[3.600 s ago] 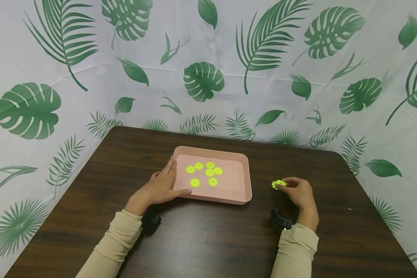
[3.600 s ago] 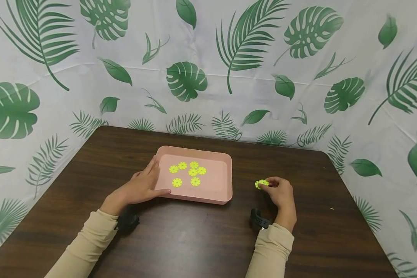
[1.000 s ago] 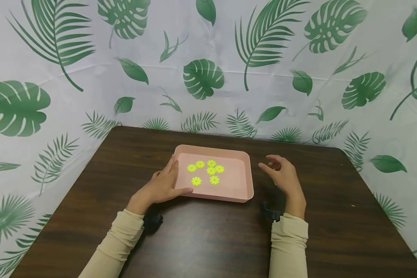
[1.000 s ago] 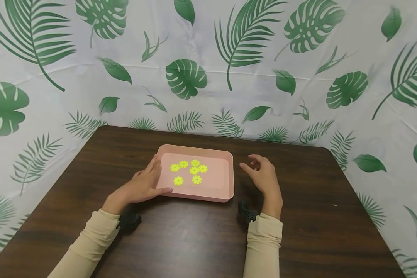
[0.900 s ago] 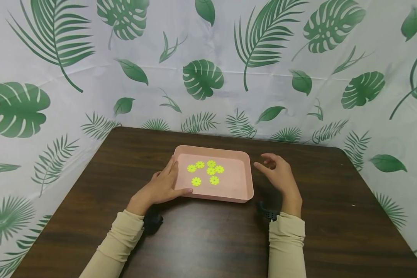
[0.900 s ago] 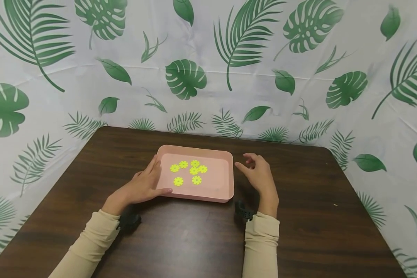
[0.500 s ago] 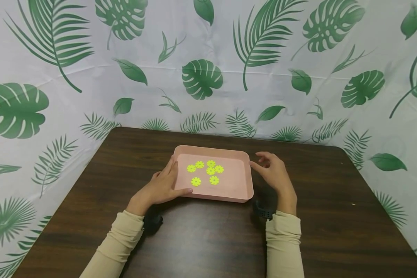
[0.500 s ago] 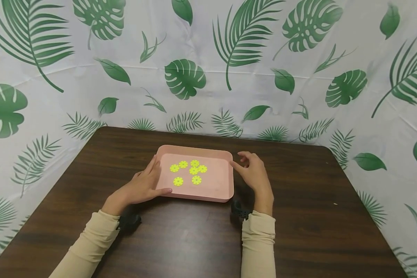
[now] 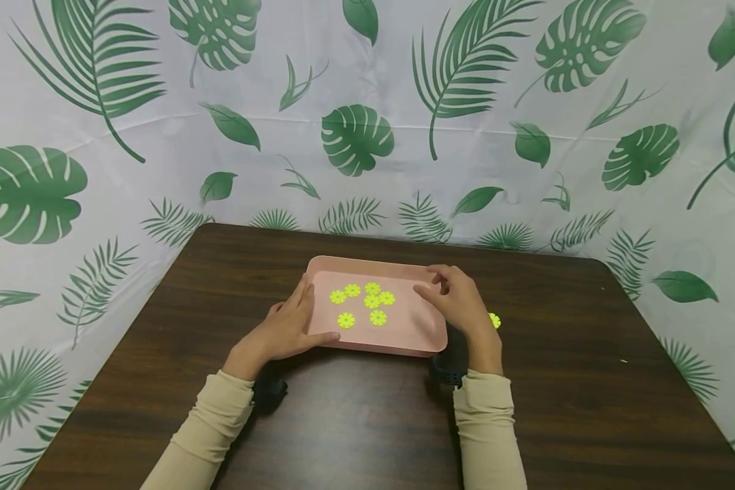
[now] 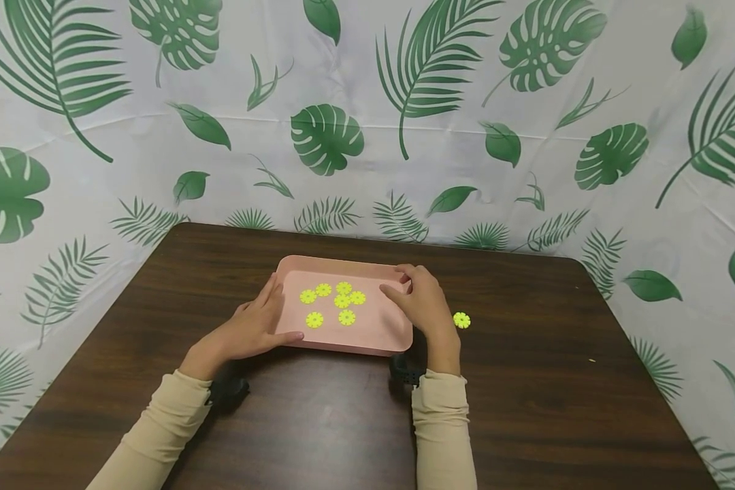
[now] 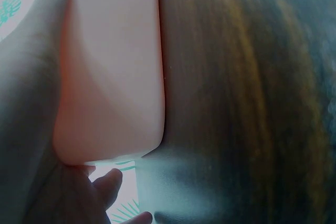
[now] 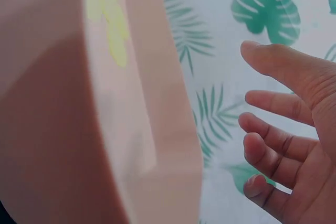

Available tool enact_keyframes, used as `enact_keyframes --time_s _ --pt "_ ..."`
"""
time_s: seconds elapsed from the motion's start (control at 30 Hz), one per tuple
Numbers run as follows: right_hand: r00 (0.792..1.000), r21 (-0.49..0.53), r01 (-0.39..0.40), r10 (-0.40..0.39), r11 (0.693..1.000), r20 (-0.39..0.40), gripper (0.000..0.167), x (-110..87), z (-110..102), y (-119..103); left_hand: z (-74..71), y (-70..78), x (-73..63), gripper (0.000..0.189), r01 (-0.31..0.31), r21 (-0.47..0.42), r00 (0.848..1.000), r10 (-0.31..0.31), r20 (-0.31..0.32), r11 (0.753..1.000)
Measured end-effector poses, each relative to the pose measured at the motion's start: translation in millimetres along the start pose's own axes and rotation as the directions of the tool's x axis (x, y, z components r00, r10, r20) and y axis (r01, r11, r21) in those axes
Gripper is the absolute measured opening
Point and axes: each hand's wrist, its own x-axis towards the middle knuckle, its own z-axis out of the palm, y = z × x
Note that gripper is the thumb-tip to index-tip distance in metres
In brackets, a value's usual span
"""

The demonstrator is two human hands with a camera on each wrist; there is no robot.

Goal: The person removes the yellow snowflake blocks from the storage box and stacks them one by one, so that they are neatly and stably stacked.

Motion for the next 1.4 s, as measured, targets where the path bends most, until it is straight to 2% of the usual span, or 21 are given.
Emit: enact_keyframes --time_s 0.4,0.63,0.93,1.2,1.4 --pt "0.997 -0.012 0.032 -0.031 0.999 0.077 0.048 5.2 20.7 -18.2 -4.2 2.6 -1.1 0.116 0.000 -0.007 1.000 0.000 0.009 1.000" --pt "0.986 -0.020 0.108 -0.105 0.994 0.133 0.046 10.3 38.5 -27.0 -2.8 1.3 -0.4 0.115 0.004 0.006 1.000 -0.004 0.008 1.000" --pt "0.975 -0.066 0.066 -0.051 0.996 0.214 0.048 10.8 53.2 -36.2 -3.2 2.7 -0.1 0.117 0.016 0.002 1.000 -0.016 0.022 1.000" --pt "0.960 -0.099 0.052 -0.023 0.994 0.278 0.035 12.6 61.4 -34.1 -2.7 3.6 -0.2 0.117 0.015 -0.005 1.000 -0.015 0.013 1.000" --pt "0.955 -0.122 0.083 -0.044 0.989 0.293 0.029 12.8 65.3 -30.7 -2.7 2.8 -1.1 0.116 0.013 -0.006 1.000 -0.013 0.013 1.000"
